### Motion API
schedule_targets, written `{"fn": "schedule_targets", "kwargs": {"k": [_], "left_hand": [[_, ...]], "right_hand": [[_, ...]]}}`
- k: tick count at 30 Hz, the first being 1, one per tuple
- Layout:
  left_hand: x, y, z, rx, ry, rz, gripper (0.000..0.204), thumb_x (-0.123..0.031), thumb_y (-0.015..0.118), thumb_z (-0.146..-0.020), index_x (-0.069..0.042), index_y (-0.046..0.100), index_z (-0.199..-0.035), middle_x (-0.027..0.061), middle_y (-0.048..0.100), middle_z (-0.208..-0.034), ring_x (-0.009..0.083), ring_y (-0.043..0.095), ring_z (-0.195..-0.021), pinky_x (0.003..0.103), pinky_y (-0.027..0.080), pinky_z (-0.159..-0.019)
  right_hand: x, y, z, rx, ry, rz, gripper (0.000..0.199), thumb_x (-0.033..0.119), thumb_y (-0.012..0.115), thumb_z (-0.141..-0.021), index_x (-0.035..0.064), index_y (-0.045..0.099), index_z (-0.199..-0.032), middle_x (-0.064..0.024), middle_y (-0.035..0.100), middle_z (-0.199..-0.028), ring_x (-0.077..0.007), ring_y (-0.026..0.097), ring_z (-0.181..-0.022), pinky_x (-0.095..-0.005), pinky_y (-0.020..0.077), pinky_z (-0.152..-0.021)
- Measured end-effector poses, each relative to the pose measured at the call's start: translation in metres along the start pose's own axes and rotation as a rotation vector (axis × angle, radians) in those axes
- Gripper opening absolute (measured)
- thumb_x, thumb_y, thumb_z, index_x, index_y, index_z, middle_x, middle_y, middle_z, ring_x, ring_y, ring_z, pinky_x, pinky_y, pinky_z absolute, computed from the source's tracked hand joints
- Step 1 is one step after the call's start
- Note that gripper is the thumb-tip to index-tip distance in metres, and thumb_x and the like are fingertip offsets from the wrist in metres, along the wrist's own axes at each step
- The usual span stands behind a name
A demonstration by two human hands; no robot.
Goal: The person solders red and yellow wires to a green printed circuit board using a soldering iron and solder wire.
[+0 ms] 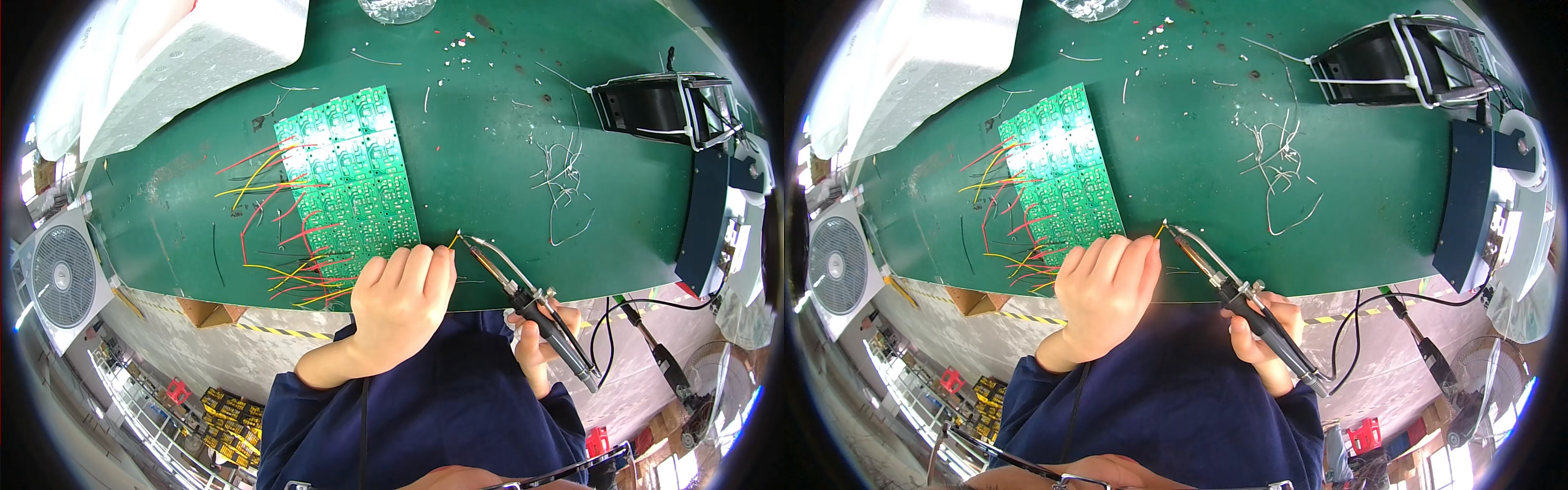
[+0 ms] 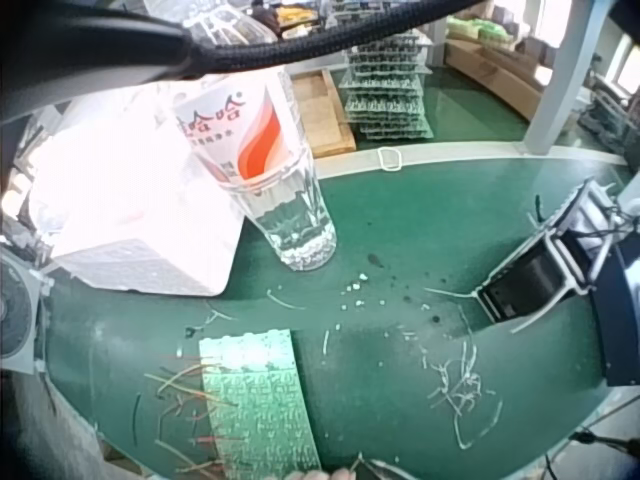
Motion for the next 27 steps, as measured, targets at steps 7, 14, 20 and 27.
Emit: {"fn": "schedule_targets", "kwargs": {"k": [7, 14, 20, 27], "left_hand": [[-0.001, 0.001, 0.001, -0.005, 0.002, 0.014, 0.01, -0.007, 0.061, -0.061, -0.007, 0.052, -0.067, -0.0004, 0.04, -0.055, 0.0122, 0.041, -0.046, 0.026, 0.027, -0.042], [-0.003, -0.001, -0.002, -0.006, 0.018, 0.028, 0.01, -0.007, 0.061, -0.062, -0.007, 0.052, -0.067, -0.0004, 0.04, -0.055, 0.0121, 0.04, -0.046, 0.026, 0.027, -0.043], [-0.002, 0.0, 0.001, 0.003, 0.016, 0.019, 0.01, -0.007, 0.061, -0.062, -0.007, 0.051, -0.066, -0.0004, 0.04, -0.055, 0.012, 0.04, -0.046, 0.026, 0.027, -0.042], [-0.002, -0.001, 0.001, 0.005, 0.027, 0.023, 0.01, -0.007, 0.06, -0.062, -0.007, 0.051, -0.066, -0.0002, 0.04, -0.054, 0.0121, 0.039, -0.045, 0.026, 0.027, -0.042]], "right_hand": [[0.001, 0.0, 0.0, 0.001, 0.007, 0.016, 0.032, 0.023, 0.056, -0.074, 0.0011, 0.034, -0.084, -0.0064, 0.055, -0.054, -0.0146, 0.055, -0.048, -0.0247, 0.0429, -0.046], [0.006, -0.004, -0.004, 0.052, 0.012, 0.084, 0.033, 0.024, 0.056, -0.074, 0.0014, 0.034, -0.083, -0.0057, 0.056, -0.054, -0.0144, 0.054, -0.048, -0.0244, 0.0427, -0.046], [0.003, 0.008, 0.0, -0.117, 0.024, 0.033, 0.028, 0.025, 0.057, -0.073, 0.0022, 0.041, -0.074, -0.0033, 0.056, -0.054, -0.014, 0.054, -0.047, -0.0245, 0.0426, -0.047], [0.004, 0.004, 0.0, -0.046, 0.114, 0.172, 0.024, 0.028, 0.055, -0.071, 0.0082, 0.055, -0.057, 0.0006, 0.056, -0.055, -0.0149, 0.052, -0.048, -0.0246, 0.0414, -0.047]]}}
Point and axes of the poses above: each hand's wrist, its own z-axis away from the middle knuckle, its own y-axis out of the palm, x = y × z, the point moved 2 cm from there along -z, towards the middle knuckle
